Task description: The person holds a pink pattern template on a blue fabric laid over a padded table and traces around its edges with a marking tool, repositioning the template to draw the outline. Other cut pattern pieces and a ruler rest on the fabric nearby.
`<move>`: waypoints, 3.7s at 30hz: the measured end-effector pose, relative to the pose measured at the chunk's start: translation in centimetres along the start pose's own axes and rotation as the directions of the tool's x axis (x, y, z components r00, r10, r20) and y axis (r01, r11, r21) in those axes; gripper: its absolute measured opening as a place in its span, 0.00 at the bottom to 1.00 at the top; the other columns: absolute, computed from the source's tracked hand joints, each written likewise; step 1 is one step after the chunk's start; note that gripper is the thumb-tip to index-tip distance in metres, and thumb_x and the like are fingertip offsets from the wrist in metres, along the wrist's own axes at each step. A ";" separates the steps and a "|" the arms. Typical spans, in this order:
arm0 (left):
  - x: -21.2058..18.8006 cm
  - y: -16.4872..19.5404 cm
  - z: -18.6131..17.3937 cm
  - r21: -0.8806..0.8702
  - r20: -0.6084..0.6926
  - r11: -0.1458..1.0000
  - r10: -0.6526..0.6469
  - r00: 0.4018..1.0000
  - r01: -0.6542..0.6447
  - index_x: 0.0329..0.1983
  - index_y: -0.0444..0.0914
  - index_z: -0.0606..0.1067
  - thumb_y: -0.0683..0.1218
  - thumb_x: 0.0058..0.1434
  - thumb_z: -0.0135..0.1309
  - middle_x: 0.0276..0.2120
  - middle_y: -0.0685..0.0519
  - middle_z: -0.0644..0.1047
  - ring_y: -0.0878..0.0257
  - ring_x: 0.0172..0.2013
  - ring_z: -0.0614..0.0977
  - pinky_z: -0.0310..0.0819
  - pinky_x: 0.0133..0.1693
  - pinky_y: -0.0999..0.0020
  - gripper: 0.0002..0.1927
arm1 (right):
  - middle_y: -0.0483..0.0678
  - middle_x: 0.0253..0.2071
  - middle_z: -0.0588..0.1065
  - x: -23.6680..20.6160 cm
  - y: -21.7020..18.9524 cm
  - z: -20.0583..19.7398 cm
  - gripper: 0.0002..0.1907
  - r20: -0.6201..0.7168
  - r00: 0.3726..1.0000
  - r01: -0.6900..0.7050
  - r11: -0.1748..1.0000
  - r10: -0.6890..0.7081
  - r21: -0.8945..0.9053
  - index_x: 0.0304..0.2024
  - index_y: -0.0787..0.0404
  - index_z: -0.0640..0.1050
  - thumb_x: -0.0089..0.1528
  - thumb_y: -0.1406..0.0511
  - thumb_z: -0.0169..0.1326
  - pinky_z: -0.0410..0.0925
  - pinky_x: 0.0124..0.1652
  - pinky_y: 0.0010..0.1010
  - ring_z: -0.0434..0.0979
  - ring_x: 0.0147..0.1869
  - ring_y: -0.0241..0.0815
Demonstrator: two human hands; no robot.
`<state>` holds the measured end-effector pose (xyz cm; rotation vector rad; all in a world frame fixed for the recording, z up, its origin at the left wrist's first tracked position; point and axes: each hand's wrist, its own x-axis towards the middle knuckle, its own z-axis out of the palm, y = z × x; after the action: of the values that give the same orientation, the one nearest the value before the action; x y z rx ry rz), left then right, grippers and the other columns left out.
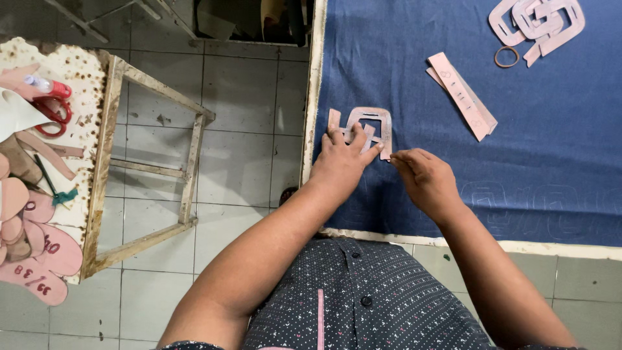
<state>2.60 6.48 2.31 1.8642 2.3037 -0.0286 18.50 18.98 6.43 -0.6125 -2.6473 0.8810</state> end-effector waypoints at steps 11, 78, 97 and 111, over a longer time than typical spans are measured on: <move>-0.9 -1.0 -0.3 -0.015 -0.134 0.999 -0.034 0.990 0.032 0.64 0.44 0.70 0.47 0.63 0.49 0.68 0.45 0.64 0.31 0.67 0.64 0.67 0.58 0.36 0.24 | 0.52 0.39 0.80 0.8 -0.2 0.1 0.05 0.033 0.999 -0.001 1.000 0.000 0.025 0.42 0.62 0.81 0.66 0.67 0.59 0.73 0.38 0.37 0.82 0.40 0.52; -2.1 -3.5 0.4 -0.331 -0.217 0.941 -0.143 0.966 0.065 0.57 0.46 0.75 0.41 0.62 0.47 0.68 0.60 0.70 0.59 0.62 0.72 0.60 0.62 0.50 0.20 | 0.54 0.41 0.80 6.4 0.3 2.0 0.05 -0.093 0.994 0.073 0.994 -0.065 0.084 0.44 0.64 0.80 0.68 0.68 0.59 0.74 0.40 0.36 0.82 0.41 0.51; -1.9 -4.5 0.0 -0.480 -0.169 0.872 -0.203 0.965 0.099 0.66 0.47 0.64 0.43 0.62 0.51 0.54 0.53 0.78 0.55 0.58 0.75 0.55 0.63 0.50 0.27 | 0.54 0.38 0.80 5.2 -1.5 2.8 0.07 0.064 0.994 -0.098 0.988 0.091 0.120 0.44 0.63 0.81 0.66 0.66 0.59 0.73 0.37 0.35 0.82 0.36 0.50; -2.1 -4.6 -0.1 -0.499 -0.217 0.863 -0.212 0.953 0.079 0.64 0.47 0.64 0.43 0.61 0.52 0.51 0.53 0.80 0.55 0.57 0.75 0.54 0.62 0.49 0.27 | 0.51 0.40 0.80 3.5 -1.7 3.0 0.05 0.036 0.993 0.105 0.985 -0.111 0.139 0.43 0.63 0.80 0.67 0.67 0.58 0.74 0.40 0.33 0.83 0.41 0.49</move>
<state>-1.50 3.46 2.32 1.5016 2.3199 0.7559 13.77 17.90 5.64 -0.4160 -2.6029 1.0447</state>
